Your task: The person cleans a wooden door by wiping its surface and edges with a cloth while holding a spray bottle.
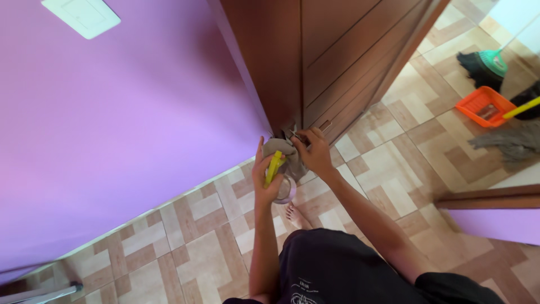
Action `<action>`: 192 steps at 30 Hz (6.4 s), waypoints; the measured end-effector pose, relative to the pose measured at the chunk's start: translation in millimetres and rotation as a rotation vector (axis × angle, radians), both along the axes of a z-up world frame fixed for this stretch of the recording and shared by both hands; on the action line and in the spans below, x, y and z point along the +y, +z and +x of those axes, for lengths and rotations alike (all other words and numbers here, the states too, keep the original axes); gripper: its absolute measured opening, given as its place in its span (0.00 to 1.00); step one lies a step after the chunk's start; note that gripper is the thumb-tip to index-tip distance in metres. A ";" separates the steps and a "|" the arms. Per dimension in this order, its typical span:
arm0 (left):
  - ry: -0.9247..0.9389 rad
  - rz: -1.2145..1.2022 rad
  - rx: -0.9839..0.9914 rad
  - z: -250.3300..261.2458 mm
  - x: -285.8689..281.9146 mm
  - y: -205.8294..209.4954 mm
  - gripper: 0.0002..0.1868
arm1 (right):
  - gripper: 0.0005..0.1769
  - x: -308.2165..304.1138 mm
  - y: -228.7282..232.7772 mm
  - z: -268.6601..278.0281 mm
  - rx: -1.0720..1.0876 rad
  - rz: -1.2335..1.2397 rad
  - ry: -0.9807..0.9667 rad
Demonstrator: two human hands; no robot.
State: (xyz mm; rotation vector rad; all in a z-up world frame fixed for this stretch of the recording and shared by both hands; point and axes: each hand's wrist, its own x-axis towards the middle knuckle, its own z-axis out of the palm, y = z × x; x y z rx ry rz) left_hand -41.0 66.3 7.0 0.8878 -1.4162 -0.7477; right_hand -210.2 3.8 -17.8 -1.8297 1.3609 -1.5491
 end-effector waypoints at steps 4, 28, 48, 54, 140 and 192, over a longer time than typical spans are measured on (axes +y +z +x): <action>-0.060 0.017 -0.034 -14.4 36.0 1.4 0.23 | 0.10 42.3 1.9 -28.0 -0.028 0.083 -0.073; -0.714 -0.007 -0.048 -185.6 142.5 9.2 0.26 | 0.36 243.9 -3.0 -150.0 -0.564 -0.198 -0.303; -1.222 0.115 -0.142 -343.1 16.5 -7.7 0.24 | 0.31 195.8 -13.1 -290.1 0.292 -0.325 -1.125; -1.306 0.177 -0.113 -368.0 -36.0 -0.7 0.25 | 0.25 156.7 -1.0 -357.2 0.355 0.086 -1.121; -2.085 -0.283 -0.441 -626.8 -520.9 74.2 0.30 | 0.14 -139.6 136.7 -534.2 0.176 0.718 -0.670; -1.537 0.417 -0.032 -587.4 -424.2 9.1 0.20 | 0.22 -177.9 -142.4 -508.7 -0.609 -0.455 -1.090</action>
